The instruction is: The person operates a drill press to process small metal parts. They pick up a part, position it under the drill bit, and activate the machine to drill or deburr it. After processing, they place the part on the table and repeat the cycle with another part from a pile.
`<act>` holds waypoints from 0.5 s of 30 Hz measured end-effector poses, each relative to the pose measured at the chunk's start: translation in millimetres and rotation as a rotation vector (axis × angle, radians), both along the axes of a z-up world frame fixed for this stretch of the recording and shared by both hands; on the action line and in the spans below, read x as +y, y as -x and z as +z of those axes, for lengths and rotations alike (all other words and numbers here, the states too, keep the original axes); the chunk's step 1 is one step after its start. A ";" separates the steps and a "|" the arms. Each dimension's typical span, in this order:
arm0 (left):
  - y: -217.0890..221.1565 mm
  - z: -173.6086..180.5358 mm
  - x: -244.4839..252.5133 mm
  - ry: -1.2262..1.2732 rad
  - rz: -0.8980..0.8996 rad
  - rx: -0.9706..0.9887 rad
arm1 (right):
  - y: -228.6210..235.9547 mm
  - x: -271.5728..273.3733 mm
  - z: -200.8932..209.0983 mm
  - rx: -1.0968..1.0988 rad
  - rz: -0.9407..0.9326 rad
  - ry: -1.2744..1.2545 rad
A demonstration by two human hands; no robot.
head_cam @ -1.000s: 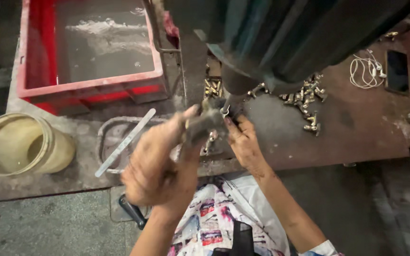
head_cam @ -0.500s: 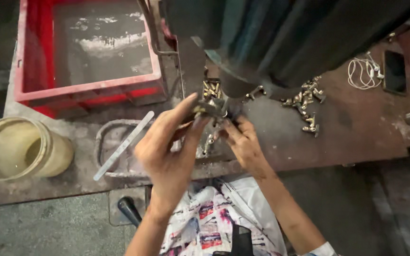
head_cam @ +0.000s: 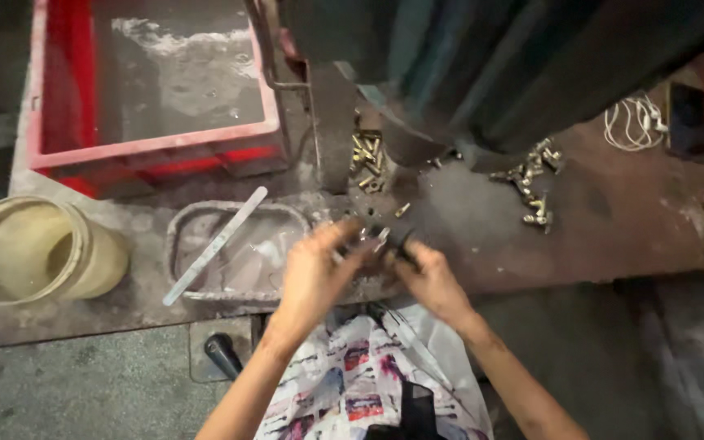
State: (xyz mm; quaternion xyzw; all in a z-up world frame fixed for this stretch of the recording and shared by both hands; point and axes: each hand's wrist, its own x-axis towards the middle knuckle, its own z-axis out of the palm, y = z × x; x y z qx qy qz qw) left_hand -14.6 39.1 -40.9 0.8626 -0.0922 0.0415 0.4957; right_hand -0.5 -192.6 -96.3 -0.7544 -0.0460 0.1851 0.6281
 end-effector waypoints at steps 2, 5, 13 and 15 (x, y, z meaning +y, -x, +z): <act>19.9 9.4 0.6 0.048 -0.201 0.133 | 21.0 -4.9 18.2 -0.220 0.378 0.521; 32.1 15.4 34.4 0.037 -0.403 0.415 | 41.2 -24.1 28.4 -0.160 0.751 0.642; 15.4 4.3 51.7 0.515 0.323 -0.006 | -20.0 4.6 -5.8 -0.910 0.420 0.849; 21.3 5.9 23.4 0.202 0.266 -0.030 | -29.6 20.0 -4.8 -1.083 0.399 0.849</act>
